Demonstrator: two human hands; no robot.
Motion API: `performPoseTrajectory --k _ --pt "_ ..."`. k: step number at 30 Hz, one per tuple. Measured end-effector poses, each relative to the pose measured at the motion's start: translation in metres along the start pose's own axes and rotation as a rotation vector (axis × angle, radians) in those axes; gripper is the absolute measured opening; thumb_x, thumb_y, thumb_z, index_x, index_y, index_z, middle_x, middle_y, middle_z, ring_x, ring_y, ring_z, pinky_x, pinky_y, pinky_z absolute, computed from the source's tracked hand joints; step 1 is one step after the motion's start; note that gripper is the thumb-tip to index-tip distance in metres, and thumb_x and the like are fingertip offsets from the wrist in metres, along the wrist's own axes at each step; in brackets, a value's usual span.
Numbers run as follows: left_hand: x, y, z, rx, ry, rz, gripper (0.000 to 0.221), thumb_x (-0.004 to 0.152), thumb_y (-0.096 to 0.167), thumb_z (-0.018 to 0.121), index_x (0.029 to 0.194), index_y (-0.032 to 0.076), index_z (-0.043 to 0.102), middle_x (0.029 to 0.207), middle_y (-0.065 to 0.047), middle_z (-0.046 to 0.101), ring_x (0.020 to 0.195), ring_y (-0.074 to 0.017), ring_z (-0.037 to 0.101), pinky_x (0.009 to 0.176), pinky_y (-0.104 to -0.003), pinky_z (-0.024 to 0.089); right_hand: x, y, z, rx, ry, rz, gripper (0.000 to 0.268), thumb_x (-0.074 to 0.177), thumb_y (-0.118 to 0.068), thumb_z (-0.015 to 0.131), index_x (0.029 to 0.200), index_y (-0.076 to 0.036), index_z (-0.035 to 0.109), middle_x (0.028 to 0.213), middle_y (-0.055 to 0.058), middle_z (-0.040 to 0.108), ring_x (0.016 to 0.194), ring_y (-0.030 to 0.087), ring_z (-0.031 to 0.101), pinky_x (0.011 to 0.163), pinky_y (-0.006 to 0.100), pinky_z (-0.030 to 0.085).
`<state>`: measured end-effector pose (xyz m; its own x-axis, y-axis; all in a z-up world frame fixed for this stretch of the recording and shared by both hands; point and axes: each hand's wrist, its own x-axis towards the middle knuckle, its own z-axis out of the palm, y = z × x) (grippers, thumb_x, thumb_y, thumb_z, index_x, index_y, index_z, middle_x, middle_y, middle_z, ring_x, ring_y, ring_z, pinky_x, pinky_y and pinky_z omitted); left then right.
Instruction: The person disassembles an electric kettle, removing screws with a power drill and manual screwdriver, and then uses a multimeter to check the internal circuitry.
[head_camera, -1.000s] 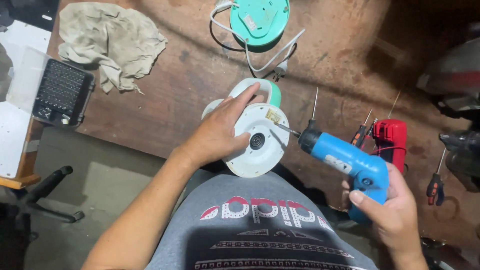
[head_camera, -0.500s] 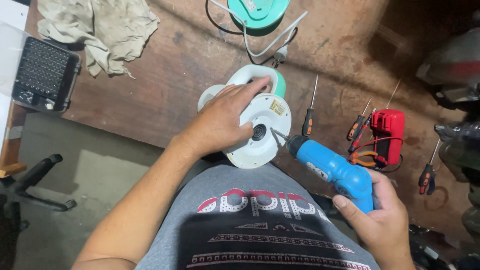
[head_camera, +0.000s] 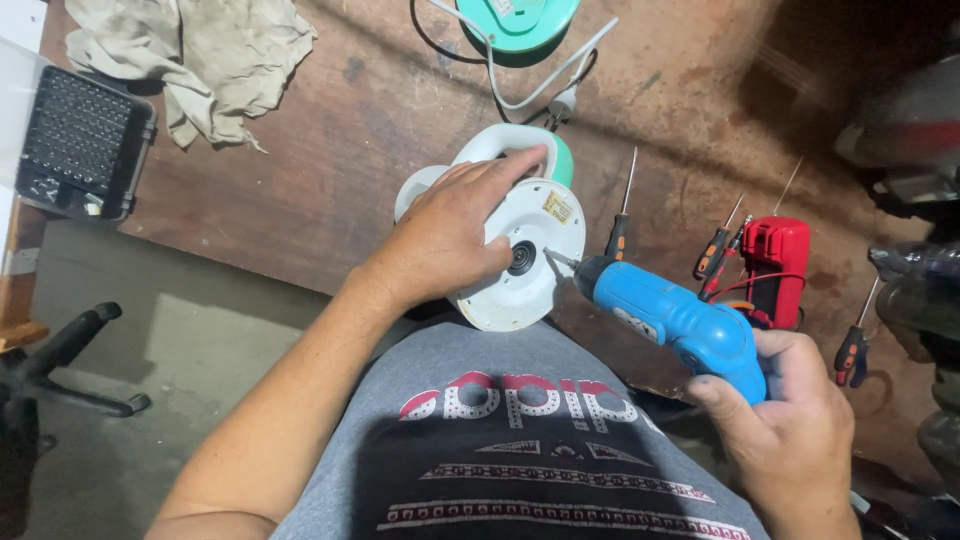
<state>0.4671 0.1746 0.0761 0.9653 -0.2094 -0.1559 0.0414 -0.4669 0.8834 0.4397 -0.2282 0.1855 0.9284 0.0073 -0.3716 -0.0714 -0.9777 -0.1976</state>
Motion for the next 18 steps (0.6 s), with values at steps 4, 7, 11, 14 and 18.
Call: performPoseTrajectory --k 4,7,11,14,18 --pt "0.0 -0.001 -0.003 -0.023 0.004 -0.029 0.102 0.083 0.01 0.068 0.18 0.021 0.043 0.175 -0.013 0.065 0.158 -0.042 0.056 0.129 -0.056 0.043 0.004 -0.017 -0.009 -0.017 -0.025 0.095 0.078 0.076 -0.064 0.094 0.138 -0.021 0.076 0.117 0.01 0.089 0.115 0.038 0.081 0.099 0.053 0.056" --pt "-0.001 -0.001 -0.007 -0.045 0.008 -0.052 0.101 0.083 0.011 0.066 0.18 0.022 0.043 0.176 -0.012 0.065 0.159 -0.042 0.056 0.126 -0.056 0.045 0.011 -0.066 -0.027 -0.032 -0.15 0.135 0.087 0.079 -0.049 0.095 0.16 -0.033 0.068 0.133 -0.001 0.085 0.117 0.034 0.081 0.109 0.05 0.056" --pt "-0.002 -0.004 -0.009 -0.049 0.013 -0.034 0.1 0.084 0.008 0.066 0.18 0.02 0.043 0.178 -0.012 0.063 0.161 -0.041 0.055 0.129 -0.055 0.044 0.019 -0.085 -0.033 -0.079 -0.197 0.196 0.094 0.077 -0.044 0.094 0.166 -0.045 0.064 0.139 -0.001 0.087 0.125 0.037 0.081 0.114 0.048 0.056" --pt "-0.002 -0.008 -0.007 -0.052 0.029 0.001 0.1 0.082 0.008 0.068 0.179 0.019 0.045 0.177 -0.012 0.064 0.159 -0.0412 0.057 0.129 -0.054 0.044 0.022 -0.095 -0.038 -0.148 -0.275 0.307 0.096 0.078 -0.037 0.094 0.167 -0.049 0.061 0.139 0.006 0.088 0.124 0.043 0.082 0.111 0.052 0.058" --pt "-0.002 -0.008 -0.007 -0.051 0.022 0.0 0.1 0.083 0.01 0.068 0.179 0.021 0.045 0.175 -0.014 0.066 0.158 -0.0424 0.058 0.127 -0.056 0.045 0.022 -0.094 -0.041 -0.212 -0.271 0.21 0.098 0.078 -0.033 0.094 0.168 -0.049 0.057 0.147 0.002 0.084 0.128 0.05 0.079 0.109 0.059 0.058"
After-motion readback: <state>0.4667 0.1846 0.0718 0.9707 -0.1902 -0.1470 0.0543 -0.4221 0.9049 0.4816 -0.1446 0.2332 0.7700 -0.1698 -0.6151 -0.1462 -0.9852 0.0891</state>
